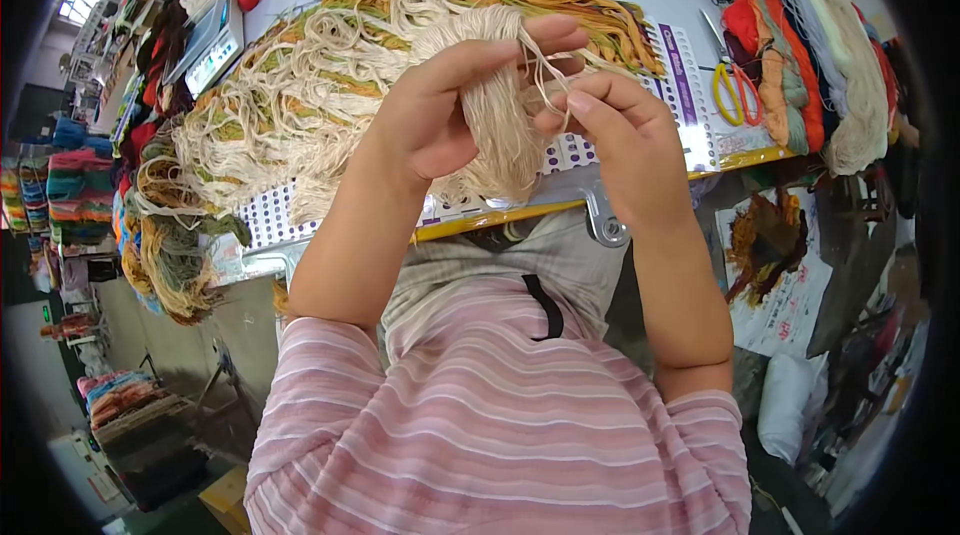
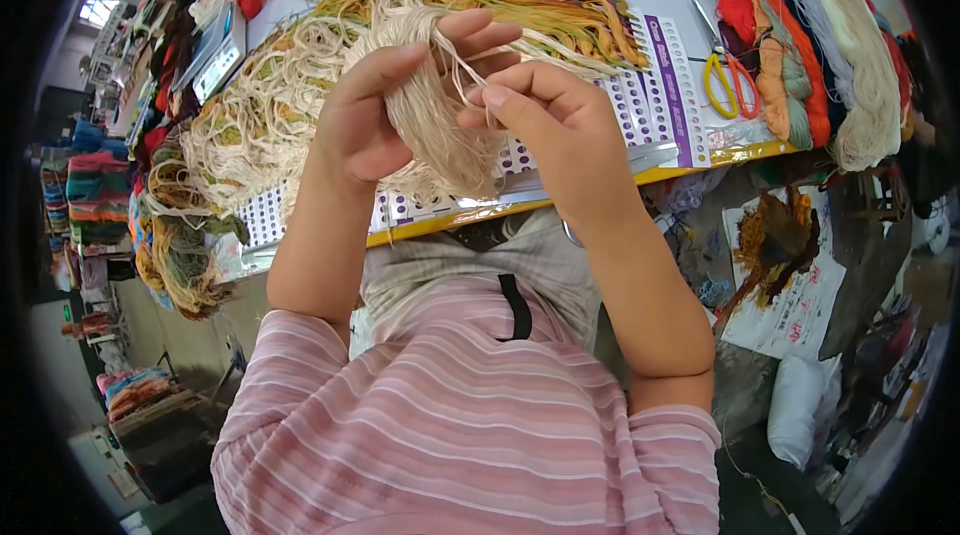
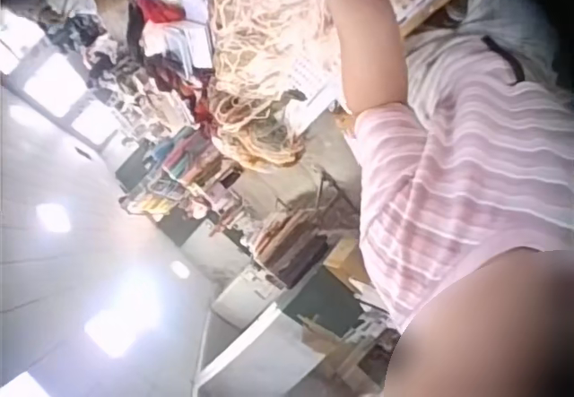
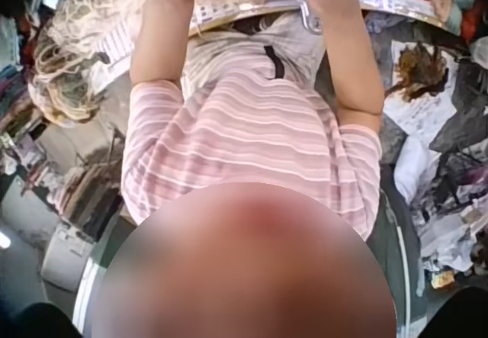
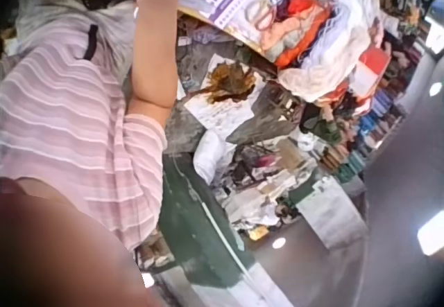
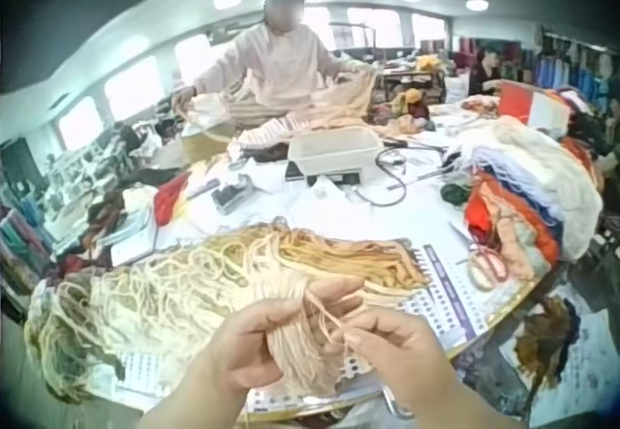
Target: Sorting colored embroidery threads by pulling bundles through a numbered template on a workbench.
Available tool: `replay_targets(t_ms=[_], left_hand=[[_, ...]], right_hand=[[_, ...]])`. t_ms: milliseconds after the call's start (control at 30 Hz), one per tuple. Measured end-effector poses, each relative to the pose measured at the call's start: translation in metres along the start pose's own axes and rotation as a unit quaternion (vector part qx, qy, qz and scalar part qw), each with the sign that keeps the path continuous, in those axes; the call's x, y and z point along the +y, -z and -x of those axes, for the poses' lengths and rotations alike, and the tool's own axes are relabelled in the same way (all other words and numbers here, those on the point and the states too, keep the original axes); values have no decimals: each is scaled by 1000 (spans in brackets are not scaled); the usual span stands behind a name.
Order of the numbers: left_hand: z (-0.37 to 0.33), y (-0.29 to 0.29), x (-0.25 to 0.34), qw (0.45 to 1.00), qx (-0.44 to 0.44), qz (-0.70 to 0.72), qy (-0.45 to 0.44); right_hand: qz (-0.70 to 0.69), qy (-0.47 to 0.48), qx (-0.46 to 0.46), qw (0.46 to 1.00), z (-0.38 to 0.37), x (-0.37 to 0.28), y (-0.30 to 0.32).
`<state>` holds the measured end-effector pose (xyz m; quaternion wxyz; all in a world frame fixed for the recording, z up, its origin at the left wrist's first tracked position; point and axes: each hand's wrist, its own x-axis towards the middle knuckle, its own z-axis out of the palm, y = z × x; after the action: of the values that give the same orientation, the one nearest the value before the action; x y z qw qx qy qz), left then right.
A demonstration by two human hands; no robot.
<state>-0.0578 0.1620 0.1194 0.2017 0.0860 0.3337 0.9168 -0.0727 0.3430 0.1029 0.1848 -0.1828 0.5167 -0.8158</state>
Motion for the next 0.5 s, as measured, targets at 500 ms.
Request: replay_targets(t_ms=[500], left_hand=[[17, -13, 1, 978, 88, -178, -65]], right_hand=[[-6, -57, -6, 998, 16, -12, -22]])
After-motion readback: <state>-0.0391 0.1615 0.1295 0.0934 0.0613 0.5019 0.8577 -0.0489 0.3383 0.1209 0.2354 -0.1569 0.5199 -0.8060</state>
